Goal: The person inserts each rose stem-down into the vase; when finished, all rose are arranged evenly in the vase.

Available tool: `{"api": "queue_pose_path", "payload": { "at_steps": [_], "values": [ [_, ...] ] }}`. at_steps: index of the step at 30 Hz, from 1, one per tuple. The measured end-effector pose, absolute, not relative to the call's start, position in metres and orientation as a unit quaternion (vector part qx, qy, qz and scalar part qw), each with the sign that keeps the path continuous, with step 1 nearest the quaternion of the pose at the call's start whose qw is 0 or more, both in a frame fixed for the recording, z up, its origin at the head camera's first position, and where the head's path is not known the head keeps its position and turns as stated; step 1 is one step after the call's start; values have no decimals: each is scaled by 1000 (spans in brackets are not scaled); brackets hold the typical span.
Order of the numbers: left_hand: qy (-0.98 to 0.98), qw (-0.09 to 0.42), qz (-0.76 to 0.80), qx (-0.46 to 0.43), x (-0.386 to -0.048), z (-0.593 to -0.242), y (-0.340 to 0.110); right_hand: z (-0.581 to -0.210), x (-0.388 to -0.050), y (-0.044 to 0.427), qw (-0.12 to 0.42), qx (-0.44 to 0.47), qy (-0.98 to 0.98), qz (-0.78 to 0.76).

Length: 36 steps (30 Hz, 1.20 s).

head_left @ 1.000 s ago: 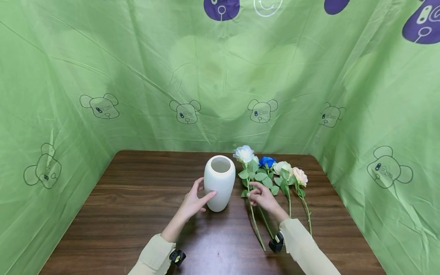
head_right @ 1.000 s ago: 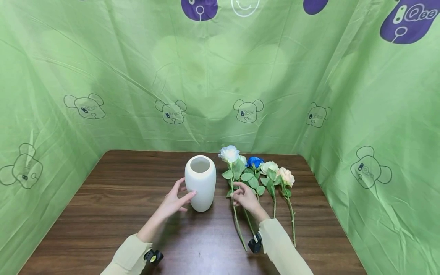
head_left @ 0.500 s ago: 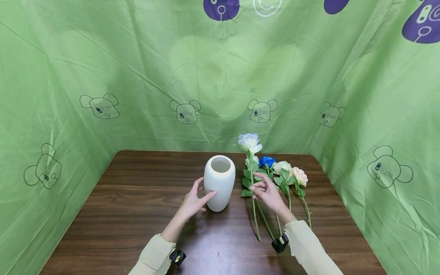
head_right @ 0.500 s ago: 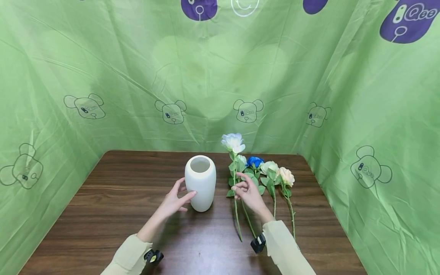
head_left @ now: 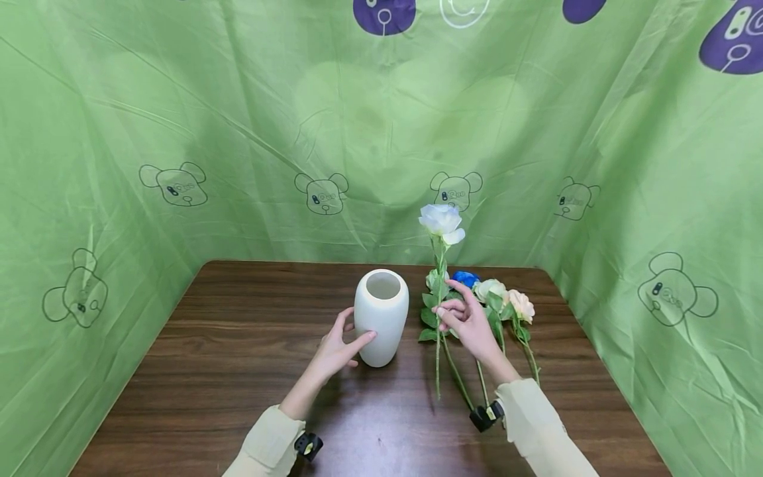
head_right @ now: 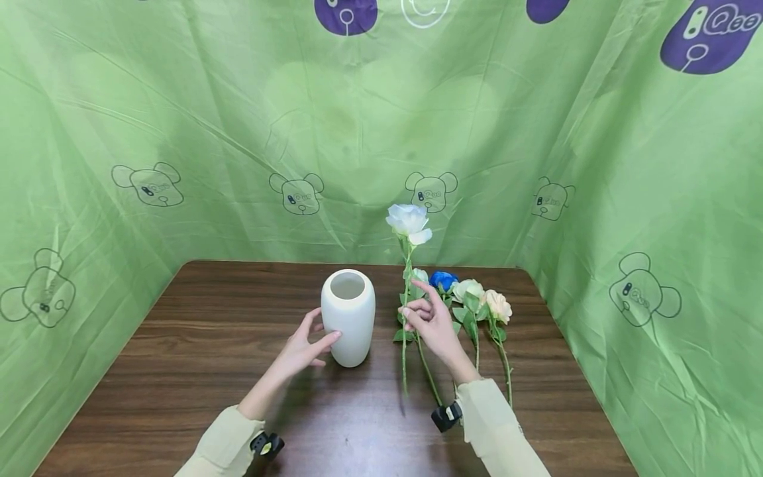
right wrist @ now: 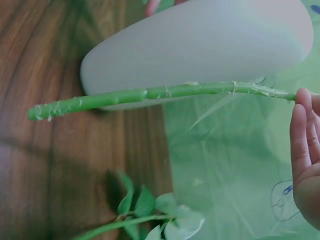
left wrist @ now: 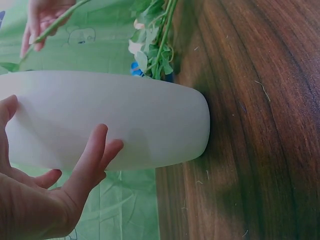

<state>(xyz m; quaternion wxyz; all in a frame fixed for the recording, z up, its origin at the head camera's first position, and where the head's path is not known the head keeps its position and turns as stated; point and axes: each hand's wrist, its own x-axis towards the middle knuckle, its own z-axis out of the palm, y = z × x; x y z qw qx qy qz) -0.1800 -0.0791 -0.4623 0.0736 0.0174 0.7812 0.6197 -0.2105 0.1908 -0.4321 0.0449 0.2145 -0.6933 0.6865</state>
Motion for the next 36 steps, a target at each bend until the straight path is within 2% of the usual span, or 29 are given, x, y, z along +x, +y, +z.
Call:
{"api": "queue_pose_path", "payload": {
  "at_steps": [13,19,25,32,36],
  "values": [
    [779,72,623,18,-181,-463,-79,-380,-206,171,129,205,-501,831],
    [780,70,622,22,-181,-465,-80,-350,-213,166,165,177,-427,872],
    [781,70,621,18,-180,-463,-80,-324,-225,160,227,169,-371,885],
    [781,69,620,32,-181,-465,-78,-313,-236,155,284,153,-336,885],
    [781,72,620,31,-176,-453,-78,-318,-239,151,292,156,-374,866]
  ]
}}
